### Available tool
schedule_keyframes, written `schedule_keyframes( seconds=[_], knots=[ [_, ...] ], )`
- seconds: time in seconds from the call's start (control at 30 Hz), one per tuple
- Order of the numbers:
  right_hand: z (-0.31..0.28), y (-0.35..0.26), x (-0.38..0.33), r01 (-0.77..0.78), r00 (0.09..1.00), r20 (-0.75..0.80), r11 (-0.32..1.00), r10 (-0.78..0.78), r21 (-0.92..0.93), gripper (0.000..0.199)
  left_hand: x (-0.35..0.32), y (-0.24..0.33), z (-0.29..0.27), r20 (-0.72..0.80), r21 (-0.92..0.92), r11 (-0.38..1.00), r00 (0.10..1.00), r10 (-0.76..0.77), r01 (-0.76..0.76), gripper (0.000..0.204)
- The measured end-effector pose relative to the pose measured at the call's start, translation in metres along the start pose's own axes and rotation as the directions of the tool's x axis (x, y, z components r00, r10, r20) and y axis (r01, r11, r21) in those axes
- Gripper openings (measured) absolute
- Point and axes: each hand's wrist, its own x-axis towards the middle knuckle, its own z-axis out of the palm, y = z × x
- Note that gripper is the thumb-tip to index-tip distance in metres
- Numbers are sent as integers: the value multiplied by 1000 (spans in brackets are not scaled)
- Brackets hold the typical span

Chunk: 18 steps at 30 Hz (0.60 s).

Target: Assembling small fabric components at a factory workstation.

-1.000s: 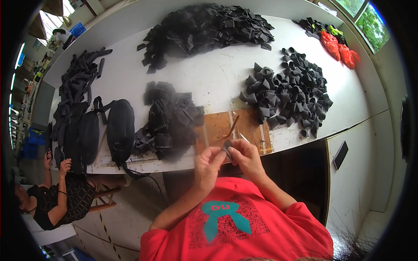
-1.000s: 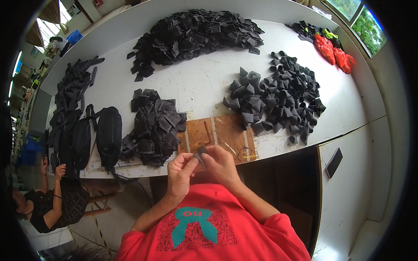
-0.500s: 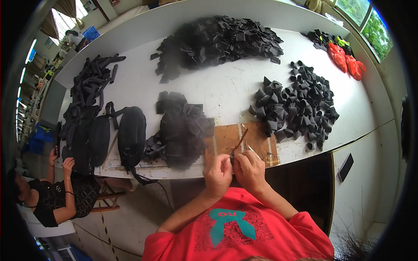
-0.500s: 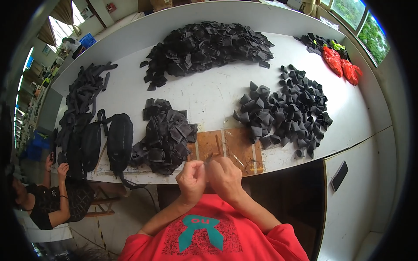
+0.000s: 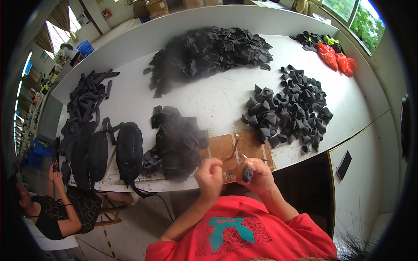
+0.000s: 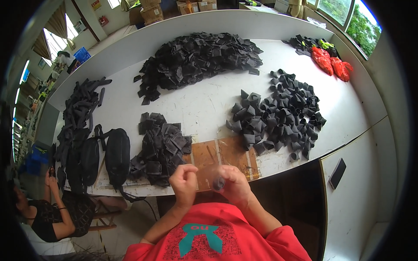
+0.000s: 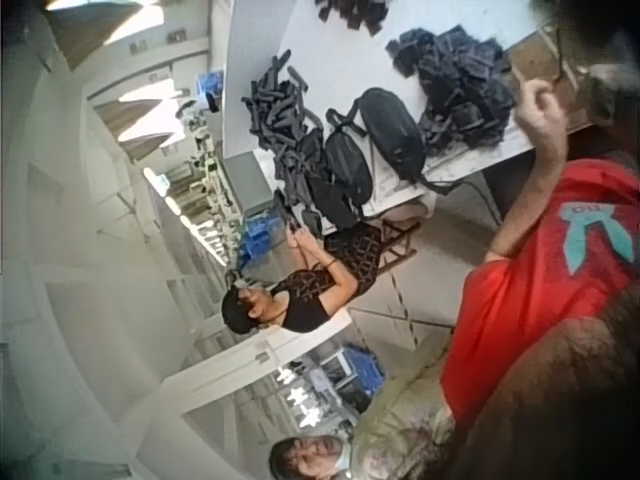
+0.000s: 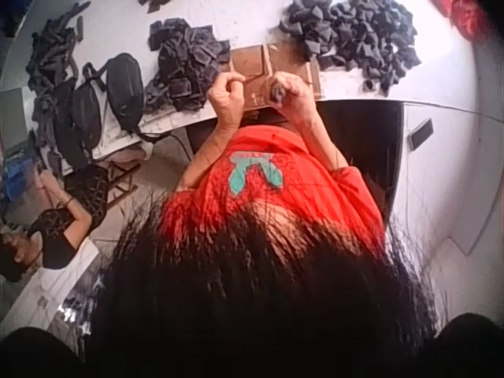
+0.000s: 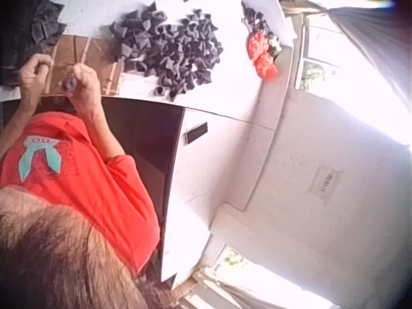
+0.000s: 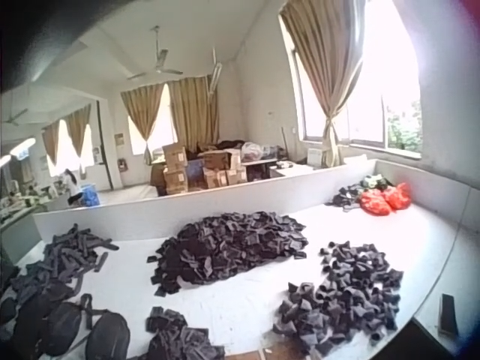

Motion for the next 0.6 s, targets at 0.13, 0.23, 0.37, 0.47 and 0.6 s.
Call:
schedule_keyframes(
  seconds=[0.13,0.23,0.37,0.47,0.6],
  knots=[
    [9,-25,0,124,972,-105,833,-212,-539,21,26,12,-14,335,-640,492,791,-512,590,15],
    [16,-26,8,100,986,-84,911,-146,-401,19,31,42,-6,502,-605,418,731,-462,678,14],
    [20,-23,11,105,987,-71,909,-146,-403,20,24,40,-5,621,-565,352,666,-414,746,12],
    [18,-21,14,99,989,-58,909,-133,-405,21,23,30,-3,551,-610,366,708,-442,703,7],
    [10,-18,16,61,991,-83,913,-103,-403,21,30,34,-5,644,-669,40,605,-469,742,4]
  ],
)
